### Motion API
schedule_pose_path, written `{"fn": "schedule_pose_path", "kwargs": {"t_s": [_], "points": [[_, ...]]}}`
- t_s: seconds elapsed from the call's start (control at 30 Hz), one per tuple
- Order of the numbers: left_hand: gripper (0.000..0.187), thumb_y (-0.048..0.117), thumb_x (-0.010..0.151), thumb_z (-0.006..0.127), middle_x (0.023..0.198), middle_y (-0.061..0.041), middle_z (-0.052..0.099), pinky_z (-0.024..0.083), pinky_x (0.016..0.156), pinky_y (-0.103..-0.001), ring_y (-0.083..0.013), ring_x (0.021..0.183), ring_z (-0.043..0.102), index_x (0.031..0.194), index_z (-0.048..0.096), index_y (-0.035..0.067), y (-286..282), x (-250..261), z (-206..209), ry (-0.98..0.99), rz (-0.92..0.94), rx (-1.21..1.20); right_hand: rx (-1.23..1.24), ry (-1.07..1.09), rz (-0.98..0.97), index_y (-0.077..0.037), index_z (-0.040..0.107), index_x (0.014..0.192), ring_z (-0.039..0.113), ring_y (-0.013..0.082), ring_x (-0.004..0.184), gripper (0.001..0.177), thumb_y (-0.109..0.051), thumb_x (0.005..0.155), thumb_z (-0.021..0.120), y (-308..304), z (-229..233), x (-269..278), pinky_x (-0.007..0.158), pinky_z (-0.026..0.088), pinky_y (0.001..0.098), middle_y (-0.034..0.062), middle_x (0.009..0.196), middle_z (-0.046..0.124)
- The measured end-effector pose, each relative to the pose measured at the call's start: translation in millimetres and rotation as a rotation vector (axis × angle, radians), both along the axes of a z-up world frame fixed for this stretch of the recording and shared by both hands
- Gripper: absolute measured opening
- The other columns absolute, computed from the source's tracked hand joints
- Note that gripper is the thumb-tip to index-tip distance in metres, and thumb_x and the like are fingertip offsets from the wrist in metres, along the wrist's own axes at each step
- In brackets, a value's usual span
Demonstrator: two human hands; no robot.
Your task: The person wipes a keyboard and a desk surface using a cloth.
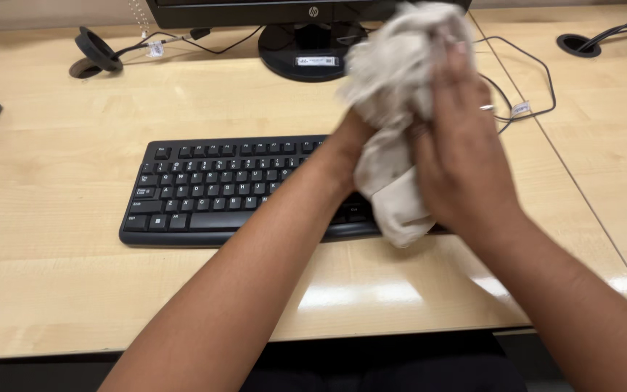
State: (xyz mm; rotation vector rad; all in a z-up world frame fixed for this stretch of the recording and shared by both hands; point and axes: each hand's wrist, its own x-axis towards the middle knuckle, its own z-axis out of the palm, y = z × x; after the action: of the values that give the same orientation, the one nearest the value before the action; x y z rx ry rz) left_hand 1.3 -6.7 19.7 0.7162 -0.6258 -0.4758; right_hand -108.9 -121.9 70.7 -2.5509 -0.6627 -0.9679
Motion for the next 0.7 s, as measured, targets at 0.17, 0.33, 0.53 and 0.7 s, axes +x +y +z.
{"fn": "schedule_pose_path", "kwargs": {"t_s": [0.17, 0.33, 0.53, 0.7], "points": [[0.069, 0.058, 0.102, 0.051, 0.137, -0.017, 0.060, 0.059, 0.103, -0.039, -0.0266, 0.123, 0.064, 0.147, 0.047, 0.006, -19, 7, -15, 0.139, -0.168, -0.069, 0.124, 0.006, 0.029, 0.008, 0.026, 0.159, 0.039, 0.0478, 0.155, 0.049, -0.006, 0.118, 0.049, -17, -5, 7, 0.128, 0.038, 0.0524, 0.0301, 0.167, 0.030], [0.056, 0.038, 0.108, 0.064, 0.123, -0.018, 0.060, 0.055, 0.098, -0.042, -0.0295, 0.110, 0.063, 0.142, 0.048, -0.004, 0, 35, -37, 0.015, -0.013, -0.110, -0.073, -0.125, -0.004, 0.003, 0.050, 0.145, 0.051, 0.0474, 0.131, 0.049, 0.002, 0.096, 0.054, -8, -6, 1, 0.107, 0.049, 0.0484, 0.0294, 0.151, 0.045], [0.059, 0.044, 0.092, 0.066, 0.121, -0.005, 0.068, 0.061, 0.098, -0.048, -0.0214, 0.112, 0.068, 0.141, 0.047, 0.018, 16, 0, 8, 0.143, 0.289, 0.072, 0.610, 0.311, 0.115, 0.000, 0.065, 0.124, 0.070, 0.0149, 0.098, 0.021, -0.002, 0.106, 0.054, -29, -7, 23, 0.083, 0.056, 0.0288, 0.0086, 0.109, 0.072], [0.057, 0.056, 0.098, 0.059, 0.110, -0.010, 0.071, 0.059, 0.099, -0.045, -0.0231, 0.105, 0.072, 0.123, 0.058, 0.004, 3, -4, 20, 0.180, 0.262, -0.005, 1.163, 0.467, 0.355, -0.002, 0.065, 0.125, 0.065, 0.0067, 0.097, 0.018, -0.008, 0.113, 0.053, -30, 5, 30, 0.085, 0.055, 0.0229, 0.0011, 0.111, 0.071]]}}
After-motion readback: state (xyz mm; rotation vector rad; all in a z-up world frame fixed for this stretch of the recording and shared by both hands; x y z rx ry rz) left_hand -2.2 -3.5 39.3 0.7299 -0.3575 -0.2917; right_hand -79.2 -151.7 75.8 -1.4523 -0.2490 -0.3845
